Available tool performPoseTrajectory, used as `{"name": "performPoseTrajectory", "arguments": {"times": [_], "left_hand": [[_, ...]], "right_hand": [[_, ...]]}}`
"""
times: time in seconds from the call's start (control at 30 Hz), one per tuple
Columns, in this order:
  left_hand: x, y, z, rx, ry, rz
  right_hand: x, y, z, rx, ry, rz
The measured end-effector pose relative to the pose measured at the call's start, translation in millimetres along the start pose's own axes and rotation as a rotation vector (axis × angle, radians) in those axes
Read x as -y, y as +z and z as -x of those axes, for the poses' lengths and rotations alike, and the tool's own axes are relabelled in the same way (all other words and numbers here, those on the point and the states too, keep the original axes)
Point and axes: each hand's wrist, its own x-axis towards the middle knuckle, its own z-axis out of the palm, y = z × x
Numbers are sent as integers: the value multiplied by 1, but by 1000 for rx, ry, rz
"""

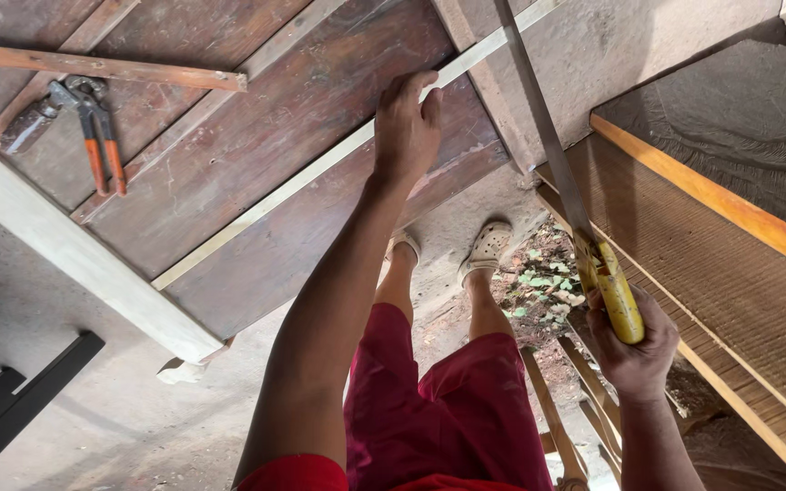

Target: The person sands a thin wooden strip with a power sander, then uses a hand saw to cut a section from the strip before checking its fit against a wooden frame.

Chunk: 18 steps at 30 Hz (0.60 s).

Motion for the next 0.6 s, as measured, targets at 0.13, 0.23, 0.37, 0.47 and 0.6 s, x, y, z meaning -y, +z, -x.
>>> {"name": "performPoseTrajectory", "arguments": {"times": [0.13, 0.23, 0.37, 0.47, 0.6], "left_hand": [[26, 47, -12, 54, 40, -139], [44, 77, -27, 9, 212, -252], [73, 92, -4, -77, 213, -125], [88, 97, -1, -83, 194, -140], [88, 100, 3, -58, 171, -142]], "right_hand": [[-39, 7, -26, -12, -56, -184], [-57, 12, -13, 29, 205, -522], [-96, 22, -14, 89, 148, -490], [-115, 24, -13, 126, 109, -386], [-130, 21, -9, 146, 178, -388]]}}
